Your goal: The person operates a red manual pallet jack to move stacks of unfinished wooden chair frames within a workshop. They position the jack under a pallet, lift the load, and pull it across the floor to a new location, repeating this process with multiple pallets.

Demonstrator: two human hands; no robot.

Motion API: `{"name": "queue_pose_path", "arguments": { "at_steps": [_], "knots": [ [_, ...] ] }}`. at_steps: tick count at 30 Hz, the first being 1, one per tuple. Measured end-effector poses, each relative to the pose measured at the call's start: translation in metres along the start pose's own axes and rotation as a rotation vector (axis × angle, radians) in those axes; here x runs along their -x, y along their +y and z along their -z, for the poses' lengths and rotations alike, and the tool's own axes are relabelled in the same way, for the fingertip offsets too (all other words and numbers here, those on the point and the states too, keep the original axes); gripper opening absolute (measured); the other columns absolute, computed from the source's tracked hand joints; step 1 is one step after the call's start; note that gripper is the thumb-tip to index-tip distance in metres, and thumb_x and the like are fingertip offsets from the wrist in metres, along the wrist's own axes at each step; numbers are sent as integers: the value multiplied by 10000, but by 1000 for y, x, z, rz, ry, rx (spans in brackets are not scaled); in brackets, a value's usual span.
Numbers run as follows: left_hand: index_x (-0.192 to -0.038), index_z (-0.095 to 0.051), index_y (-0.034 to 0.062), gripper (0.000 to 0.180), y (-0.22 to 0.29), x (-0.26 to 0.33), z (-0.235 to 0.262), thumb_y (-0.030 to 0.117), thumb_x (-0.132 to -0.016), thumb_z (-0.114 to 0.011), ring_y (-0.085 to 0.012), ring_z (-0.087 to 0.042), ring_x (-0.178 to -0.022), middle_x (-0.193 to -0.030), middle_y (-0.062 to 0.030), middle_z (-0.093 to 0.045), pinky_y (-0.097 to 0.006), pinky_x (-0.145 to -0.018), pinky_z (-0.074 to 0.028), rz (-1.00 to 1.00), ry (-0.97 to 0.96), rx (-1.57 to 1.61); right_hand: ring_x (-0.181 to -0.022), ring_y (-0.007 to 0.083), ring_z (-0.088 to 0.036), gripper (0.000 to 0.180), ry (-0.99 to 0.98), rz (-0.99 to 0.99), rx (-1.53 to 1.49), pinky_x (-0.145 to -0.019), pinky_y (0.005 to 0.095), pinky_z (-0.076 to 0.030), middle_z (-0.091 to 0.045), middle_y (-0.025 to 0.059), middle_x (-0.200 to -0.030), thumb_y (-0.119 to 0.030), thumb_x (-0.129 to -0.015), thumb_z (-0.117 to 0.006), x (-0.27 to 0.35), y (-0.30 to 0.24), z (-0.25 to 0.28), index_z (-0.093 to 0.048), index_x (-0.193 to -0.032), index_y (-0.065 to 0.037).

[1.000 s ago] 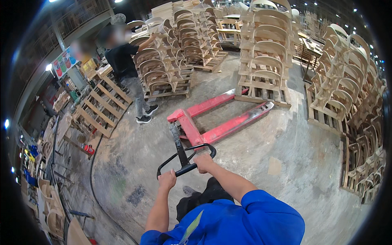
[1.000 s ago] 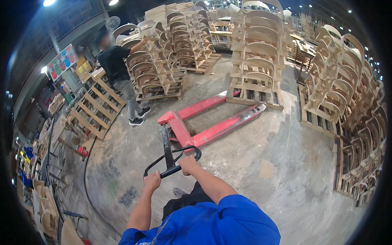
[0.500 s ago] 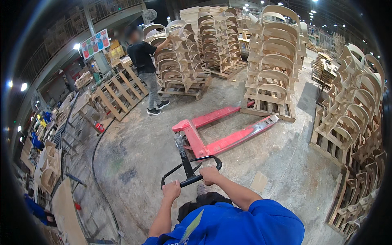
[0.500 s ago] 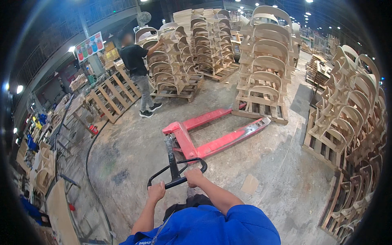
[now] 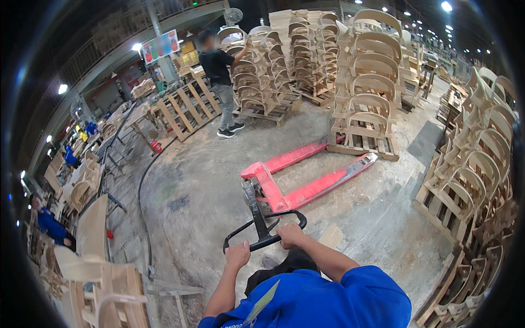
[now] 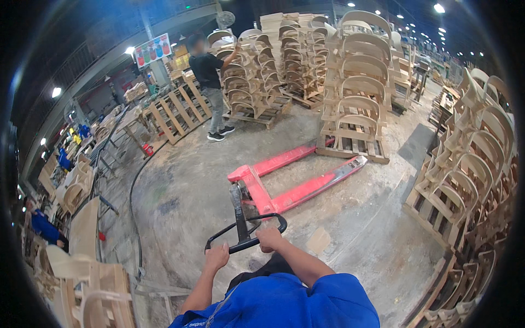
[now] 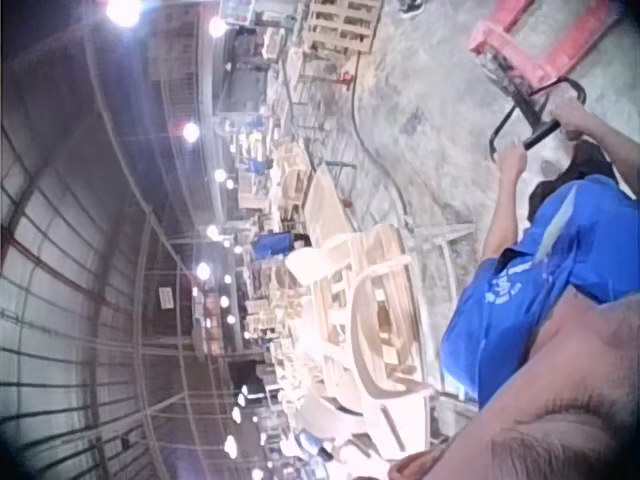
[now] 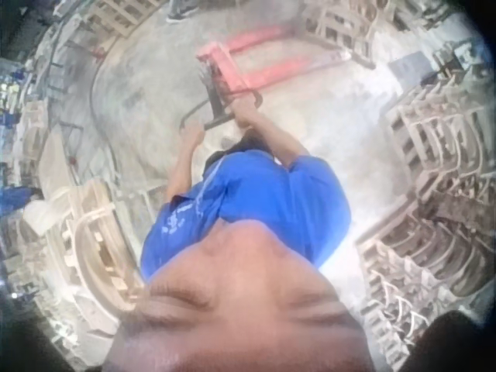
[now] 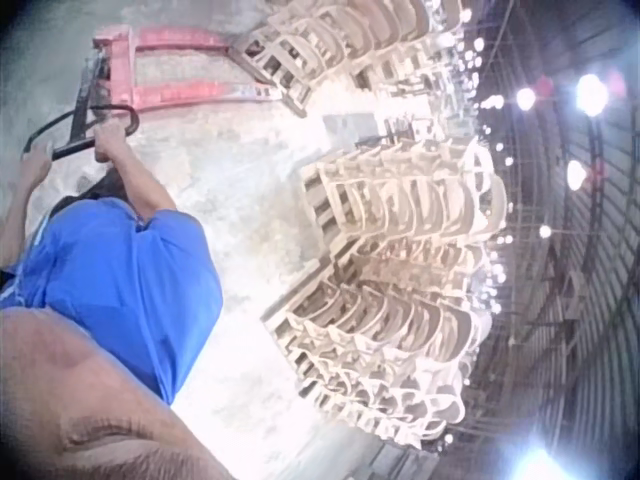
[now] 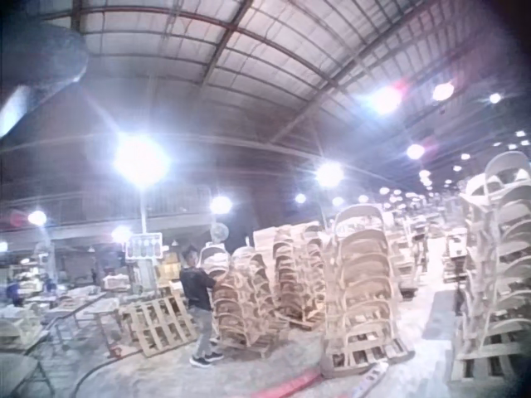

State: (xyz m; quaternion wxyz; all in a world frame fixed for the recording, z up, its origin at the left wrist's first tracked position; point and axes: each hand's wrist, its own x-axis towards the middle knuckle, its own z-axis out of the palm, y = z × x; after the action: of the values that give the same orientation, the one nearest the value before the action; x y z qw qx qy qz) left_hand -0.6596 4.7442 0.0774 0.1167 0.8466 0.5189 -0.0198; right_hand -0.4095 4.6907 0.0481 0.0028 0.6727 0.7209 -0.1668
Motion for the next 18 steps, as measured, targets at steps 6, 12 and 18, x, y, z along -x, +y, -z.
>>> {"name": "queue_pose_path", "arguments": {
  "at_steps": [6, 12, 18],
  "knots": [
    [-966, -770, 53, 576, 81, 109, -44, 382, -1076, -310, -410, -713, -983, -989, -209, -760, -557, -935, -461, 86, 47, 31, -1127, 367, -673, 399, -34, 113, 31, -949, 555, -482, -689, 187, -1166, -285, -814, -680, 121, 28, -17, -644, -1148, -70],
    [-904, -752, 51, 543, 157, 205, -75, 370, -1065, -343, -404, -721, -886, -919, -183, -760, -565, -865, -478, 29, 133, 0, -1131, 366, -662, 349, -55, 140, 35, -958, 548, -464, -692, 173, -1122, -287, -832, -689, 236, 53, -39, -648, -1106, -75],
    [-880, -722, 56, 501, 208, 303, -91, 356, -1057, -362, -381, -720, -841, -884, -171, -755, -564, -809, -478, 23, 118, 8, -1109, 369, -655, 339, -24, 173, 58, -946, 544, -457, -690, 166, -1096, -310, -846, -703, 350, 54, -42, -644, -1086, -77]
  ]
}}
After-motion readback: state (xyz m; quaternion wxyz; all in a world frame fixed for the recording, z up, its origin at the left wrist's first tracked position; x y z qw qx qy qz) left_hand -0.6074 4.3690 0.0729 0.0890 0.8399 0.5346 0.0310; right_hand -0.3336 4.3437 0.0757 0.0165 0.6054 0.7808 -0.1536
